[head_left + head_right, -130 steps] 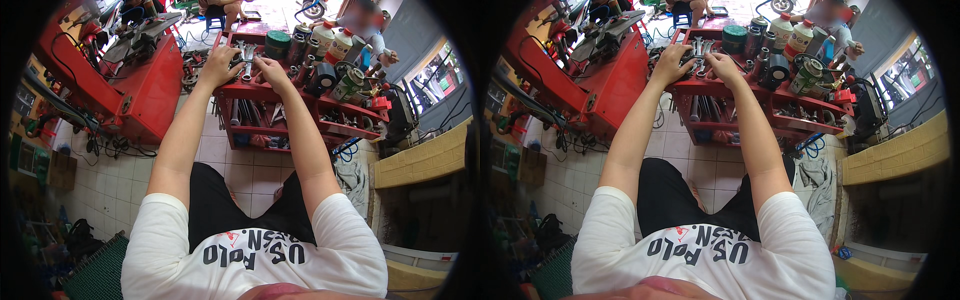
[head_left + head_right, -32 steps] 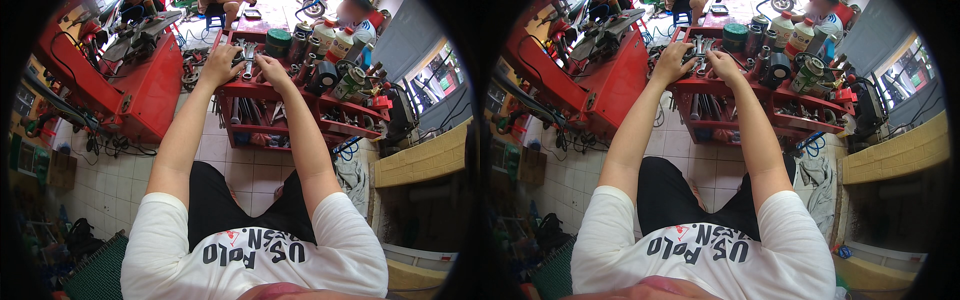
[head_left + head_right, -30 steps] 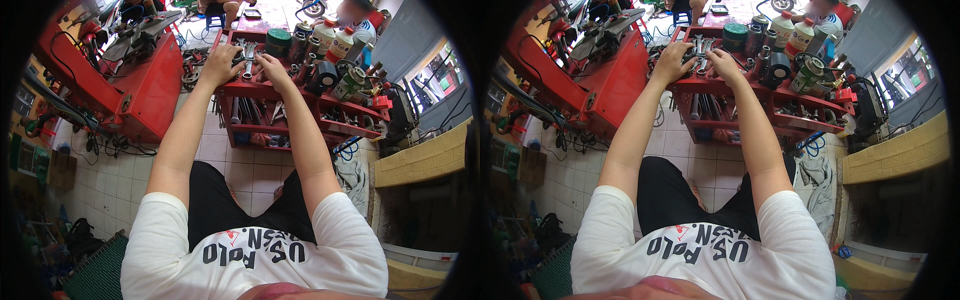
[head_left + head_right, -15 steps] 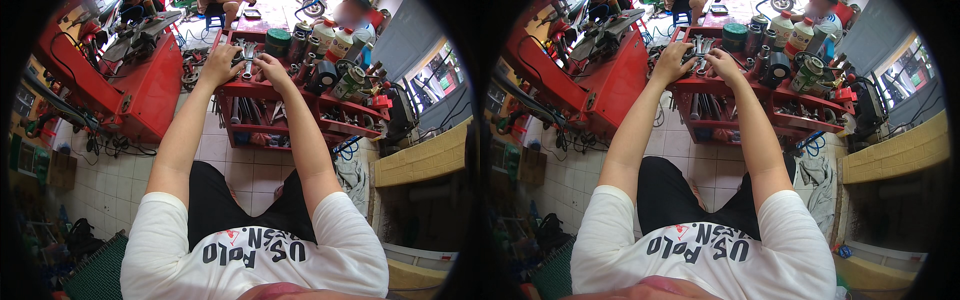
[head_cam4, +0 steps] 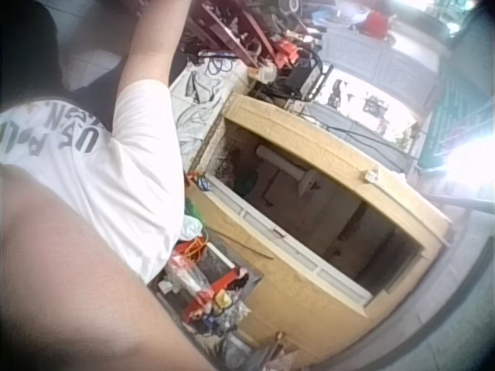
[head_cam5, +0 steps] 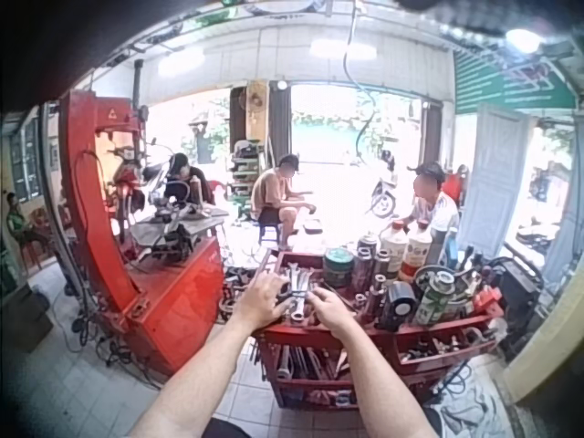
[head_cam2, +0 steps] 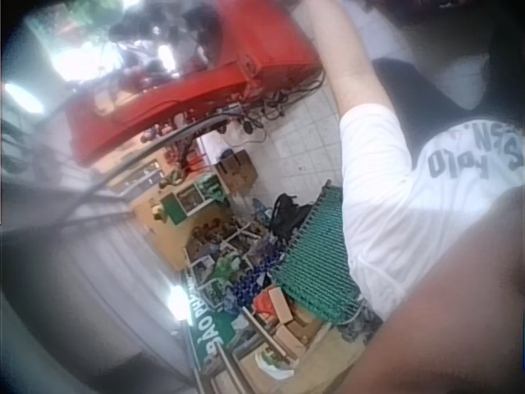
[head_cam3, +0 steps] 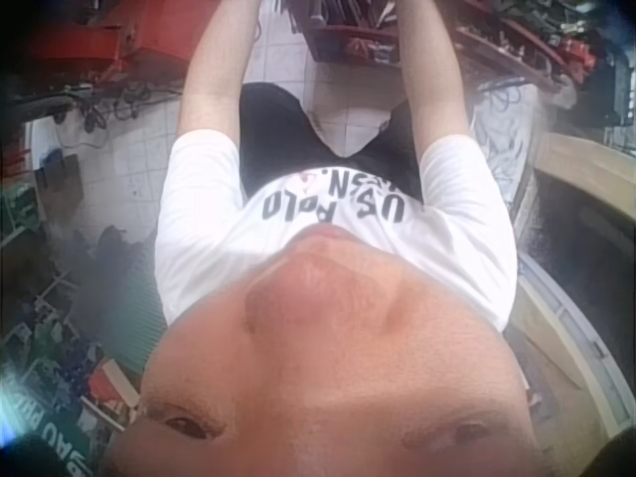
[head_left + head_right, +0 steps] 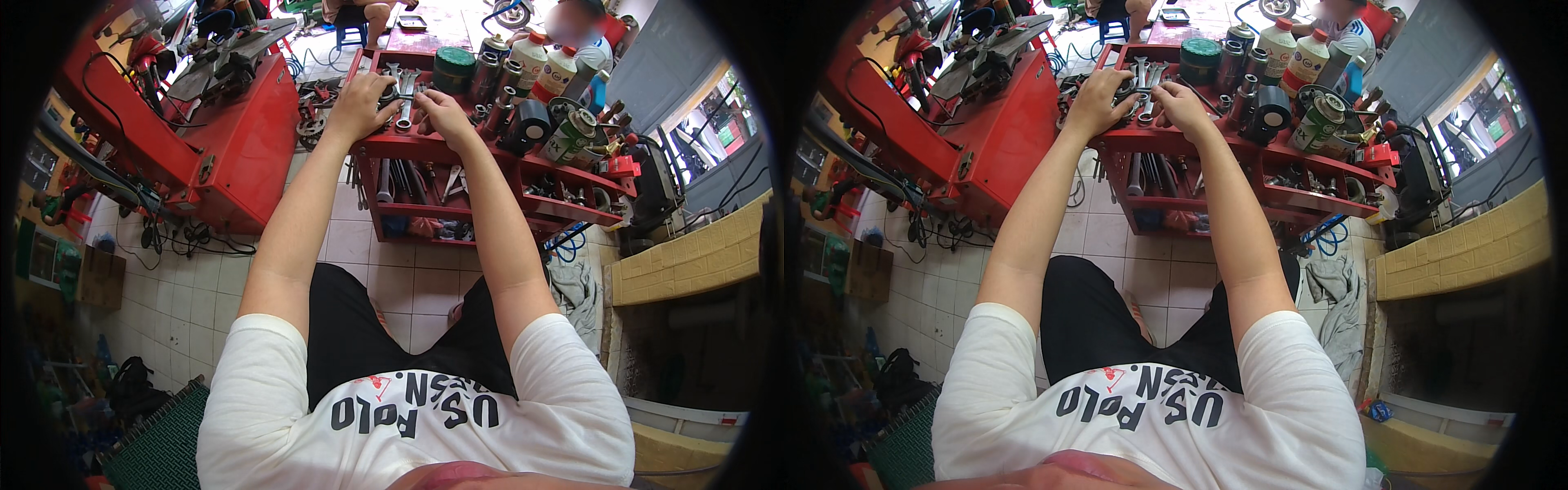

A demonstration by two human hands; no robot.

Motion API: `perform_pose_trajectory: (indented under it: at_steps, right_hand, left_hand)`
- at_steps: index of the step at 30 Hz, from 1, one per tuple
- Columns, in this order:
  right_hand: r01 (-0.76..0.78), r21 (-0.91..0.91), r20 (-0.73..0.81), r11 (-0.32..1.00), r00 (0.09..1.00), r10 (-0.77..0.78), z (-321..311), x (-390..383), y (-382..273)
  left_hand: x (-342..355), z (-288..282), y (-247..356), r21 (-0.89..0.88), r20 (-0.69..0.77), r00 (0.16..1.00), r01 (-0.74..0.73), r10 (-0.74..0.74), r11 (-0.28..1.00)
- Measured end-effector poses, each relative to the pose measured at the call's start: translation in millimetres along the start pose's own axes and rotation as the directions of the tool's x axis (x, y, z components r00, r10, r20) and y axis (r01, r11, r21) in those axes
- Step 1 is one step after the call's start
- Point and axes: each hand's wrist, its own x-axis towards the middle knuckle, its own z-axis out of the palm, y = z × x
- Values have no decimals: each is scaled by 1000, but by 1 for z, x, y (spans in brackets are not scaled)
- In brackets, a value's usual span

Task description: The person uses a wrench to tighten a bolt on a small mechanical component held in their left hand. They rotate the component to access different angles and continue tightening the fastener on the red tool cart.

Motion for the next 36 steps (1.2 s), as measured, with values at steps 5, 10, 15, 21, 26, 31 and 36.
perform_pose_trajectory:
  at_steps: [5,10,15,21,26,31,36]
  right_hand:
    - [13,19,-5,1000,1000,-13,3,-1,-1]
    - [9,11,5,1000,1000,-9,-1,-1,-1]
    - [-11,-7,0,1000,1000,11,0,0,-1]
    - [14,-19,20,1000,1000,-14,-1,0,2]
    - [-24,-35,34,999,999,25,2,0,-2]
    - [355,-465,-435,811,707,-558,12,-10,-6]
    - [159,224,40,961,984,-173,94,-182,-93]
  left_hand:
    - [-1,0,-1,0,-8,1000,-4,4,1000]
    - [1,0,1,-1,-3,1000,2,-2,1000]
    - [0,1,-2,0,-7,1000,-2,2,1000]
    - [0,1,-1,-3,-17,1000,-3,3,1000]
    - [-1,-2,-3,-20,-1,1000,15,-15,1000]
    - [6,-1,5,-57,-14,1000,0,-1,998]
    - [-2,-7,-1,-48,10,1000,26,-26,999]
